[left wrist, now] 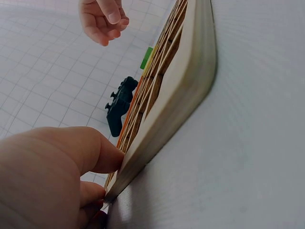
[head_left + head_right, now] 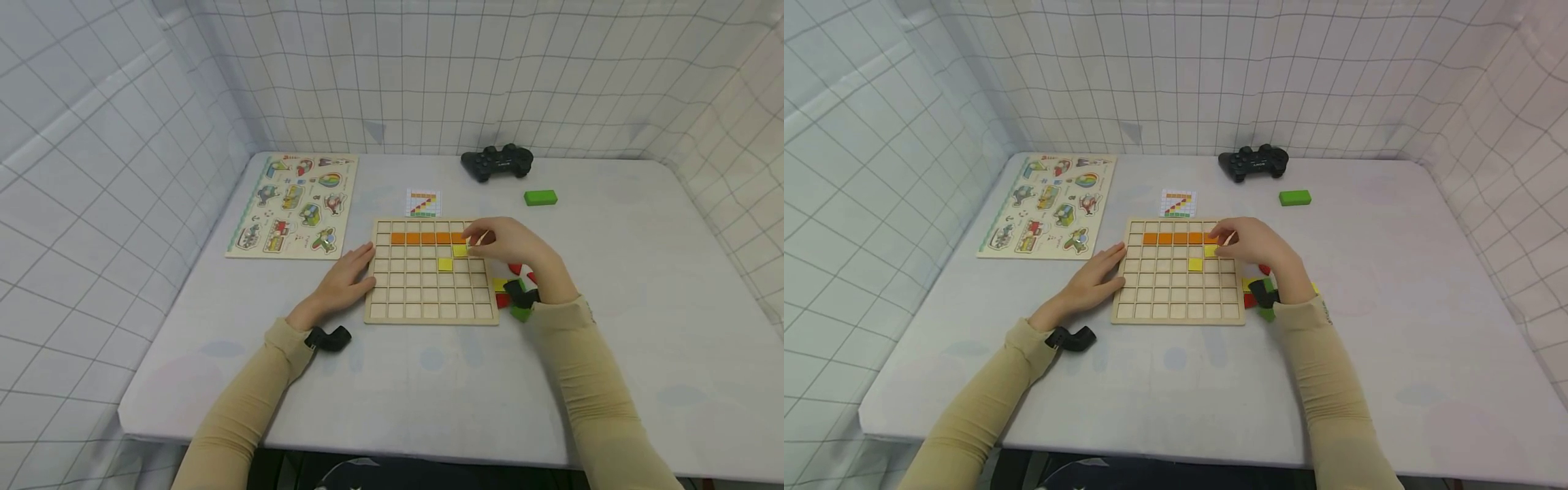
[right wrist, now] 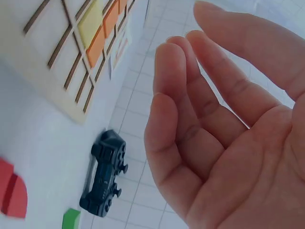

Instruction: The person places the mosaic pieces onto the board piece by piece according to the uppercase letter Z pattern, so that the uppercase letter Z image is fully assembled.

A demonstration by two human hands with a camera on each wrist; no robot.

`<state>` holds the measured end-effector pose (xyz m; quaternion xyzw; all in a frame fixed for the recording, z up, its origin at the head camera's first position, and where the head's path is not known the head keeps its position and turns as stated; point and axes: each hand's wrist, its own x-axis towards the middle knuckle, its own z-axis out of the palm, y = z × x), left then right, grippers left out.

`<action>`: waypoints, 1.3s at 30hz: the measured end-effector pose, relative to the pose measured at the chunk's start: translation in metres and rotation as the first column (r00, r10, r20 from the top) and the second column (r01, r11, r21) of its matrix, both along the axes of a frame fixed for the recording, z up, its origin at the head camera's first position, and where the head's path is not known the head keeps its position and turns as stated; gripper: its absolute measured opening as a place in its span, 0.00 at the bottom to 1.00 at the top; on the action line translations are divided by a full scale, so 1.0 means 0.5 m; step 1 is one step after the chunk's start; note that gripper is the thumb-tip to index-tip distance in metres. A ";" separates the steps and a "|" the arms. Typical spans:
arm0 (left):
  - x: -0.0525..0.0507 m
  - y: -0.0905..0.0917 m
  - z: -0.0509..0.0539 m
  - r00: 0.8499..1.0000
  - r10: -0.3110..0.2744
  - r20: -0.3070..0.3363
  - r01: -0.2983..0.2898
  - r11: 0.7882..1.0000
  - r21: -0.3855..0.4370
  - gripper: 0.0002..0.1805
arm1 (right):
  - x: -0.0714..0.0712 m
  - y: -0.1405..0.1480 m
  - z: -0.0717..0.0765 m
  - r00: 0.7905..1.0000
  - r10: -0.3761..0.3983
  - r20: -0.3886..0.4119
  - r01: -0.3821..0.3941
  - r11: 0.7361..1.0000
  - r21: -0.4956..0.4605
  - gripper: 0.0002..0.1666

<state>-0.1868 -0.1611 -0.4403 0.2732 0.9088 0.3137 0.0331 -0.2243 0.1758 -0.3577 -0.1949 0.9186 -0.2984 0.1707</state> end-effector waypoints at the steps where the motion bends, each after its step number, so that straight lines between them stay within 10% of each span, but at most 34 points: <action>1: 0.000 0.000 -0.001 1.000 0.001 0.001 -0.001 1.000 -0.001 0.34 | 0.001 0.006 0.002 1.000 -0.005 -0.003 0.005 1.000 0.005 0.21; 39: -0.001 -0.001 -0.006 1.000 0.000 0.003 0.000 1.000 -0.006 0.34 | 0.031 0.106 -0.076 0.996 0.031 0.088 -0.020 0.992 -0.124 0.20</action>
